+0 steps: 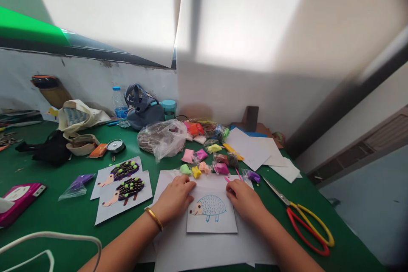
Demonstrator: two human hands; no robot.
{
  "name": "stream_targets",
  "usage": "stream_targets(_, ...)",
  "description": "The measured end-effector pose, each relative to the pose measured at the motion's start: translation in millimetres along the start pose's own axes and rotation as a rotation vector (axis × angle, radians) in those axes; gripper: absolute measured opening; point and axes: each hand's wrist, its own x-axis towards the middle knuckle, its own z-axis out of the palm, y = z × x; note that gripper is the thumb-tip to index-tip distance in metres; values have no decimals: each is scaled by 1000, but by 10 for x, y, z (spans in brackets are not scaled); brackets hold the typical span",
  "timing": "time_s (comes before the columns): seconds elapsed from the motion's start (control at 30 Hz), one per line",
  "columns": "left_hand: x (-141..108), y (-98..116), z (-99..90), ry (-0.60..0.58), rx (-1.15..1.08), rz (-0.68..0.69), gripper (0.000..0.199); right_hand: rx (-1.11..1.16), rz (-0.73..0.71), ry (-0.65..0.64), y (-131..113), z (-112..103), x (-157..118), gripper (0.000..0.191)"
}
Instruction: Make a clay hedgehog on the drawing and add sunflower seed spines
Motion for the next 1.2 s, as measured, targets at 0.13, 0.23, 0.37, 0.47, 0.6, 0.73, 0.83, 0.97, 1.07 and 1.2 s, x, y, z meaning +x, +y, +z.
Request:
stream_targets(0.13,25,-77,-39,2,-8,-3,27,-18,-1,-29,-49,-36,104,13)
stream_targets(0.23,42,-138,-86,0,-38,-17,25,-14,11,-21,-43,-51,162,16)
stream_targets(0.37,68,-132,-77,9,-80,-25,27,-3,28,7,-26,-17,183,20)
stream_targets(0.47,92,-50,-1,-5,-92,32,25,5,30,39,-19,46,163,21)
stream_targets(0.6,108,46,123,38,-54,-26,27,39,-5,99,27,145,134,11)
stream_targets(0.73,105,52,194,72,-77,-74,27,36,-50,129,71,205,138,10)
stream_targets(0.83,102,53,206,101,-72,-92,16,29,-67,140,59,216,153,16)
stream_targets(0.97,104,82,213,128,6,-123,14,37,-79,168,35,217,162,18)
stream_targets(1.07,110,97,225,143,51,-133,14,51,-84,179,39,225,157,18)
stream_targets(1.2,113,102,229,138,74,-140,15,53,-92,181,47,234,153,18)
